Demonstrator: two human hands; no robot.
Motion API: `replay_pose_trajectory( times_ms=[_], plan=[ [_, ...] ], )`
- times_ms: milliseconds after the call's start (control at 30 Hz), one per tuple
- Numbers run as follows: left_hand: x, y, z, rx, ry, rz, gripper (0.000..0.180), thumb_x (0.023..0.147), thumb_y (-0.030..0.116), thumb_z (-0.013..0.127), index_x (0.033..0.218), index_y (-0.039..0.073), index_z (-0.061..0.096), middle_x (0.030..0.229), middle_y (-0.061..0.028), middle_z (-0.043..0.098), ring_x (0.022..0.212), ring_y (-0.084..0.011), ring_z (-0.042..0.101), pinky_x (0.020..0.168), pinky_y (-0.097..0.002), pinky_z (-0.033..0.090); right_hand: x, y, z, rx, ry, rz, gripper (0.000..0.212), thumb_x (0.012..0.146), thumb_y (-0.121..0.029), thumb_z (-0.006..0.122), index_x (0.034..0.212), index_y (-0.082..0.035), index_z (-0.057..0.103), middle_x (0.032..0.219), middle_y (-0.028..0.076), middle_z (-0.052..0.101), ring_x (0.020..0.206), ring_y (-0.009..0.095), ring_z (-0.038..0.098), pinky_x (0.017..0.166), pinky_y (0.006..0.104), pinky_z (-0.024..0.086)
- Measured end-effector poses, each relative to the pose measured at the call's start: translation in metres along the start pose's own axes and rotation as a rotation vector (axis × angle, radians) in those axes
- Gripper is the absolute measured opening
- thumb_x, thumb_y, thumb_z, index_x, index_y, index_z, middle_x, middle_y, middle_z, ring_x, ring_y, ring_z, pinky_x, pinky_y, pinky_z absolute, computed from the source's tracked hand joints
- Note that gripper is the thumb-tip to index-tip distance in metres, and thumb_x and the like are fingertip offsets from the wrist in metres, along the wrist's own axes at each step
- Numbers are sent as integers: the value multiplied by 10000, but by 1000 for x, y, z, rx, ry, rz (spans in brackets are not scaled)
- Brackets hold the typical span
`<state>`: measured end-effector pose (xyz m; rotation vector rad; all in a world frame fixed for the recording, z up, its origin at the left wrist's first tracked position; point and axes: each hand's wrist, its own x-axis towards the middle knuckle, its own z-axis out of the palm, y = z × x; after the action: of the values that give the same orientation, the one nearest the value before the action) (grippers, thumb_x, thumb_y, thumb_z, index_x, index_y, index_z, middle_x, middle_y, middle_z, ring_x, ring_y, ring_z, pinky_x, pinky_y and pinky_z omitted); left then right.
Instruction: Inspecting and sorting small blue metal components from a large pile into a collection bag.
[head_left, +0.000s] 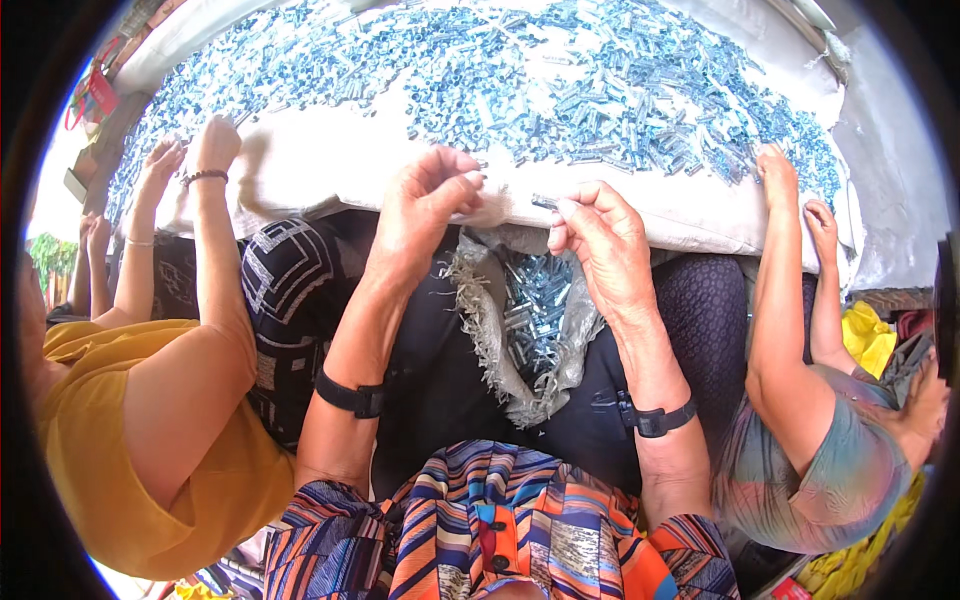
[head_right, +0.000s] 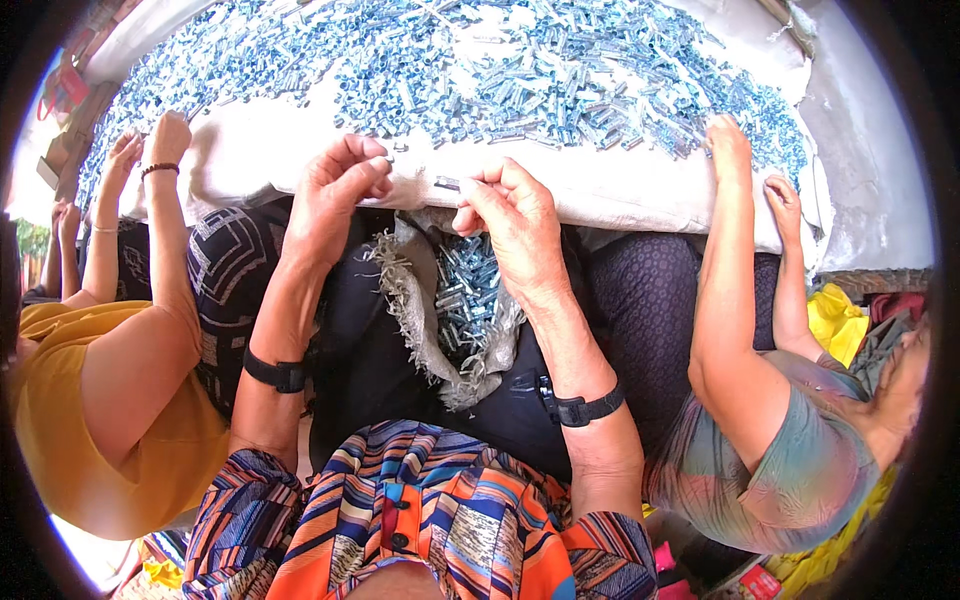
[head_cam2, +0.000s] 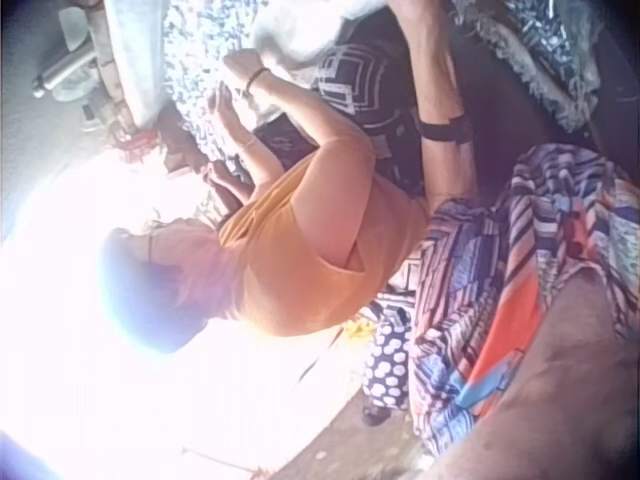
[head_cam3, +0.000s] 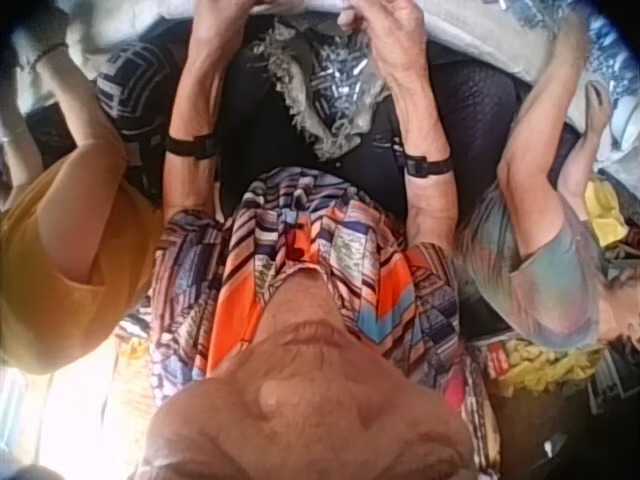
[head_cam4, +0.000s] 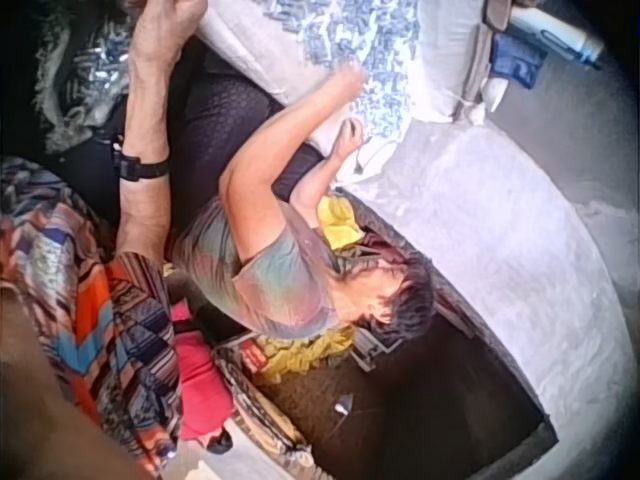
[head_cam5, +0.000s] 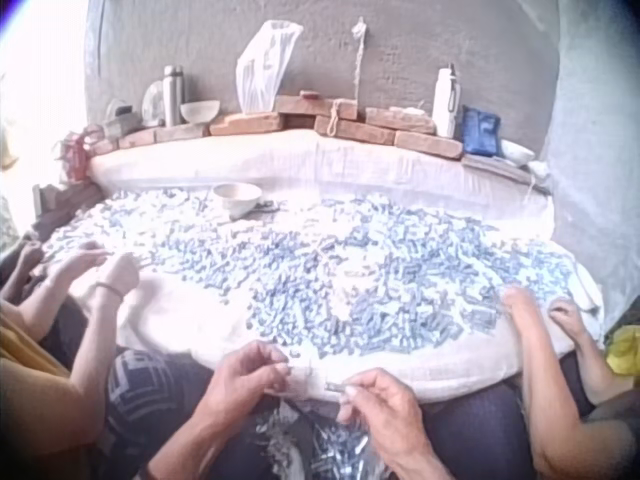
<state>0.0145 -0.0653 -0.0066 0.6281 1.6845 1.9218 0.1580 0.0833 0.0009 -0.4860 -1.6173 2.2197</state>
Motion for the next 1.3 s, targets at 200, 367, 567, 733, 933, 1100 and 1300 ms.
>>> replay_pose_trajectory(
  times_ms=[200, 367, 567, 733, 933, 1100, 1300],
  plan=[
    [-27, 12, 21, -343, -190, -96, 103, 875, 117, 602, 944, 41, 585, 787, -7, 581, 704, -94, 563, 654, -215, 459, -10, 0, 14, 92, -58, -40, 65, 902, -87, 553, 923, -29, 572, 777, 37, 592, 662, 91, 573, 616, 239, 489],
    [-31, 12, 21, -376, -240, -117, 101, 877, 116, 600, 941, 41, 580, 769, -14, 575, 685, -94, 555, 640, -210, 455, -21, -2, 14, 297, -83, 45, 68, 910, -95, 549, 930, -33, 569, 786, 37, 587, 673, 94, 571, 614, 250, 494],
    [-35, 11, 26, -328, -284, -120, 93, 874, 129, 609, 899, 53, 563, 762, -17, 572, 648, -90, 533, 606, -203, 428, -32, -1, 11, 148, -67, -53, 75, 919, -97, 533, 944, -32, 562, 787, 41, 584, 652, 101, 570, 609, 251, 497],
    [-47, -2, 29, -511, -475, -174, 170, 861, 171, 634, 932, 69, 519, 782, -22, 564, 587, -76, 448, 546, -227, 357, -42, 1, 4, 483, -268, 240, 106, 929, -120, 514, 937, -22, 554, 790, 49, 579, 605, 111, 570, 588, 252, 489],
    [-48, -3, 27, -457, -552, -261, 208, 834, 209, 675, 924, 72, 548, 784, -1, 582, 626, -50, 466, 560, -200, 365, -47, 2, -3, 388, -269, 241, 151, 929, -168, 532, 941, -21, 567, 778, 33, 579, 636, 96, 568, 594, 243, 487],
    [-22, 10, -2, 168, -168, -80, 137, 848, 154, 649, 897, 35, 601, 751, 39, 573, 673, -44, 489, 610, -212, 412, -31, -13, -11, -371, -157, 34, 256, 897, -229, 594, 990, 9, 600, 748, 23, 605, 699, 90, 580, 636, 241, 471],
    [13, -6, -7, 882, 92, 258, 189, 786, 121, 656, 931, 5, 621, 705, -69, 579, 653, -142, 549, 636, -280, 462, 34, -16, -33, -911, 103, -360, 111, 806, -75, 572, 880, 7, 570, 802, 154, 593, 714, 261, 603, 648, 348, 472]
  ],
)
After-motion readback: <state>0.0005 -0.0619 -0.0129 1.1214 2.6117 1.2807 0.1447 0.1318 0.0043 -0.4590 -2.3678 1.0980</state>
